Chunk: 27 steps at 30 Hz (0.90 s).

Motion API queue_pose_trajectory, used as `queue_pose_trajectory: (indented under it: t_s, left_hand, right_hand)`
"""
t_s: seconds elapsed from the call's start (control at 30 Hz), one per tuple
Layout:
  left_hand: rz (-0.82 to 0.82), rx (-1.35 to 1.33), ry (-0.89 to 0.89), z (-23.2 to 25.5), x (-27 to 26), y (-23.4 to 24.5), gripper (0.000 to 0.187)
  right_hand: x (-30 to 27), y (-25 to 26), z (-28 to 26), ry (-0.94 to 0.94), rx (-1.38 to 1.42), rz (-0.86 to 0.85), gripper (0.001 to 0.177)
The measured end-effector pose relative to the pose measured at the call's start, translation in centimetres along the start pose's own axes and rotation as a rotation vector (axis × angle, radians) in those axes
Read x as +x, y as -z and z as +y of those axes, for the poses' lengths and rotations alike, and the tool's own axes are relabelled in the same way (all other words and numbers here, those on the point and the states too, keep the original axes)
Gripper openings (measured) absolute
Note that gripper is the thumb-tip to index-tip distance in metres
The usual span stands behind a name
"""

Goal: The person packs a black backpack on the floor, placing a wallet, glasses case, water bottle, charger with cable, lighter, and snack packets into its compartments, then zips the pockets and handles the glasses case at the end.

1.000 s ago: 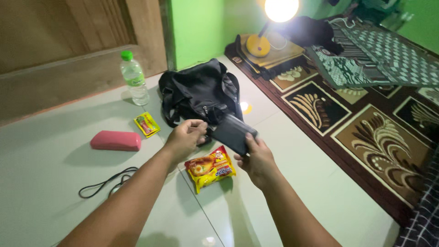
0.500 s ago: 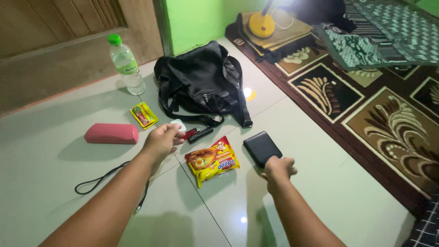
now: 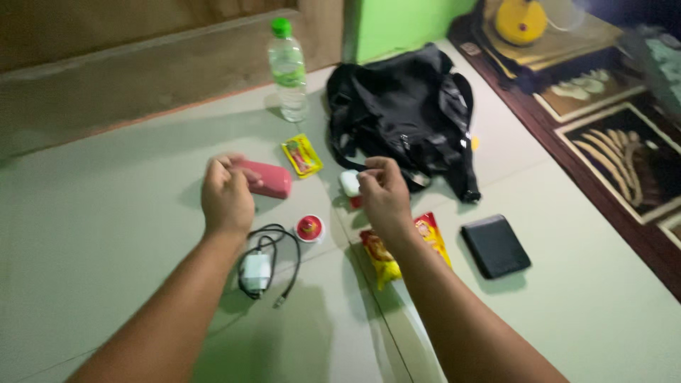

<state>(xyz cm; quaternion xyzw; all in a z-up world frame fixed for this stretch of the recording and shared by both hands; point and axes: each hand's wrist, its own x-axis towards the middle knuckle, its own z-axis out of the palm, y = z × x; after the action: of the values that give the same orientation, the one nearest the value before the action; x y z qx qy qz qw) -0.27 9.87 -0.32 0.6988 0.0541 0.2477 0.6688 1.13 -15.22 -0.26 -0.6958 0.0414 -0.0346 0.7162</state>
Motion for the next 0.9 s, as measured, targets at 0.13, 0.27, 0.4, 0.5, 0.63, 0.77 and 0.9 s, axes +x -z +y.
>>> queue_pose_trajectory:
  t_s: [0.13,0.27,0.4,0.5,0.63,0.77,0.9]
  left_hand:
    - [-0.092,0.214,0.198,-3.1,-1.0,2.9,0.037]
    - [-0.071,0.031,0.176,-5.0,0.1,3.4,0.042]
    - [0.041,-0.016,0.259,-6.4,-0.1,3.3,0.036]
    - [0.130,0.028,0.331,-7.7,-0.7,4.0,0.032]
    - [0.172,0.055,0.224,-9.3,-2.1,4.8,0.028]
    - [0.210,-0.046,0.326,-8.9,-2.7,4.5,0.025]
    - [0.142,0.055,0.412,-6.4,-3.0,4.8,0.033]
  right_hand:
    - [1.1,-4.1,0.9,0.173,-0.249,-0.119,0.025]
    - [2.5,-7.8,1.4,0.074,-0.467,-0.140,0.032]
    - [4.6,-11.8,2.9,0.334,-0.695,-0.321,0.052]
    - [6.1,-14.8,5.0,0.452,-0.925,-0.500,0.072]
    - [6.5,-16.5,8.0,0.390,-1.229,-0.578,0.042]
    - [6.3,-15.9,7.8,0.342,-1.337,-0.609,0.046]
    - [4.9,-13.4,3.5,0.377,-1.170,-0.503,0.059]
